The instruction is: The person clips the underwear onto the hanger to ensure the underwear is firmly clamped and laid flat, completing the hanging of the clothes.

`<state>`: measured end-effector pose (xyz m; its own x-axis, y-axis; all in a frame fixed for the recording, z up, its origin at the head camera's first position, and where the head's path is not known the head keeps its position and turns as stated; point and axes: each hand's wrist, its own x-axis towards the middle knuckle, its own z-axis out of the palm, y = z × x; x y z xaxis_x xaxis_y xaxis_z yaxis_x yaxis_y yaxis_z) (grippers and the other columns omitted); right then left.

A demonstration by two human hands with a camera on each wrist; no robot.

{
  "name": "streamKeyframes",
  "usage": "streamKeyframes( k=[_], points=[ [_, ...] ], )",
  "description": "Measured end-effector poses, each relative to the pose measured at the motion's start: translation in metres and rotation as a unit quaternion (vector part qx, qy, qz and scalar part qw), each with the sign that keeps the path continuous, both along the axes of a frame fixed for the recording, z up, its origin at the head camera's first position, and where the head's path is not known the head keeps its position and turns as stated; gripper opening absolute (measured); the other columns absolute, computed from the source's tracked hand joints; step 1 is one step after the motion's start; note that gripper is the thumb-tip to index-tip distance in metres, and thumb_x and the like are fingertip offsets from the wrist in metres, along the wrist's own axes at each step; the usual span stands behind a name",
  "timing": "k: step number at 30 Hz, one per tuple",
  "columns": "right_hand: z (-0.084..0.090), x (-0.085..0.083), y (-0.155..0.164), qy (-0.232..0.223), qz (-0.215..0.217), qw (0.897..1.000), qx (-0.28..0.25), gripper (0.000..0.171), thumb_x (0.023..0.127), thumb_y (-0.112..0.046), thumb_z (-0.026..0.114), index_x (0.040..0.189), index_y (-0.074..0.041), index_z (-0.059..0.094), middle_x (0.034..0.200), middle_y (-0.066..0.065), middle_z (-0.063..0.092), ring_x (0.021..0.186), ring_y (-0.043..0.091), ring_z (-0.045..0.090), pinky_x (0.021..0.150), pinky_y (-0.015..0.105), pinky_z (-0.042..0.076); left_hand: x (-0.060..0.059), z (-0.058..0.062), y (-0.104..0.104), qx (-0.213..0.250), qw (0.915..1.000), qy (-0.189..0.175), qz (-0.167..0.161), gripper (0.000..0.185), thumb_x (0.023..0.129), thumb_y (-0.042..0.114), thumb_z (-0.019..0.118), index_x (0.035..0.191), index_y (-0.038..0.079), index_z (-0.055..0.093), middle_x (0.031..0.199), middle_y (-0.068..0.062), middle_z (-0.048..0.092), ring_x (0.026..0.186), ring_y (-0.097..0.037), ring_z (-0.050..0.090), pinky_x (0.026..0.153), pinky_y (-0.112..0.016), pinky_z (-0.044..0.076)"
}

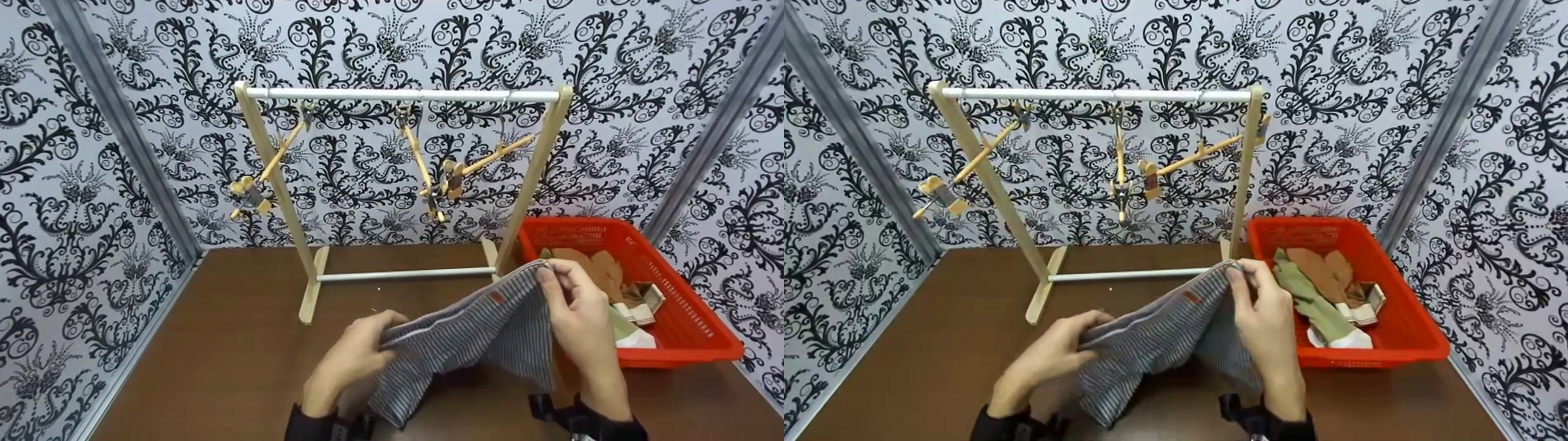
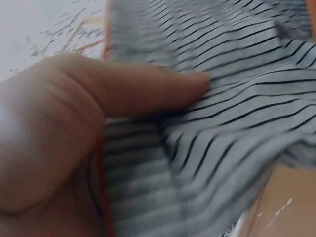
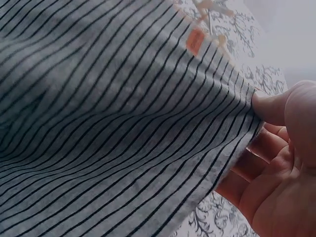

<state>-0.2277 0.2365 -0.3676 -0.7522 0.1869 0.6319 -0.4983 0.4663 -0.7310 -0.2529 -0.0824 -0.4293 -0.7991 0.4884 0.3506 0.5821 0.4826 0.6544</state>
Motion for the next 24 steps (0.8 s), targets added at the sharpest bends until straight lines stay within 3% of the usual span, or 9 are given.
streamKeyframes(
  k=[5,8,12,15,20,24],
  points=[
    [0.0,0.001,0.012,-0.007,-0.018,1.0,-0.009,0.016,0.101,-0.01,0.063,0.114,-0.001,0.067,0.086,0.008,0.068,0.072,0.013,0.055,0.063,0.019,0.043,0.0,0.009,-0.025,0.043,0.9986,0.019,0.025,0.021,0.086,0.002,0.077,0.106,0.008,0.074,0.096,0.0,0.073,0.082,-0.012,0.066,0.076,-0.032,0.055],
    [0.0,0.003,0.018,-0.027,-0.025,0.999,-0.001,0.017,0.101,-0.012,0.064,0.115,-0.003,0.067,0.085,0.008,0.066,0.071,0.013,0.052,0.062,0.021,0.04,0.001,0.015,-0.037,0.112,0.9917,0.025,0.056,0.018,0.086,0.01,0.081,0.103,0.008,0.075,0.086,0.001,0.071,0.071,-0.009,0.061,0.064,-0.025,0.052],
    [0.001,0.005,0.02,-0.05,-0.016,0.999,0.006,0.018,0.101,-0.011,0.063,0.116,-0.001,0.066,0.086,0.008,0.069,0.072,0.013,0.056,0.063,0.02,0.043,0.005,0.024,-0.045,0.231,0.9679,0.018,0.097,0.014,0.088,0.013,0.079,0.101,0.009,0.075,0.083,0.0,0.068,0.066,-0.013,0.059,0.058,-0.023,0.05],
    [0.003,0.006,0.018,-0.061,0.0,0.998,0.001,0.019,0.102,-0.012,0.062,0.117,-0.001,0.065,0.087,0.009,0.07,0.072,0.015,0.06,0.064,0.02,0.048,0.012,0.035,-0.045,0.293,0.9485,0.029,0.117,0.011,0.093,0.01,0.074,0.104,0.007,0.074,0.088,-0.003,0.07,0.074,-0.018,0.065,0.065,-0.028,0.057],
    [0.009,0.012,0.012,-0.073,0.023,0.997,-0.01,0.022,0.103,-0.014,0.061,0.12,-0.001,0.063,0.091,0.01,0.072,0.075,0.017,0.064,0.068,0.022,0.053,0.028,0.052,-0.044,0.322,0.9311,0.063,0.161,0.011,0.097,0.008,0.069,0.107,0.005,0.074,0.091,-0.005,0.072,0.08,-0.021,0.069,0.072,-0.032,0.06],
    [0.015,0.018,0.009,-0.097,0.037,0.994,-0.016,0.023,0.104,-0.016,0.059,0.121,0.0,0.062,0.094,0.01,0.072,0.077,0.018,0.065,0.07,0.023,0.054,0.041,0.061,-0.046,0.31,0.9292,0.06,0.192,0.011,0.096,0.009,0.071,0.105,0.005,0.075,0.084,-0.004,0.07,0.071,-0.017,0.065,0.063,-0.026,0.056]
  ],
)
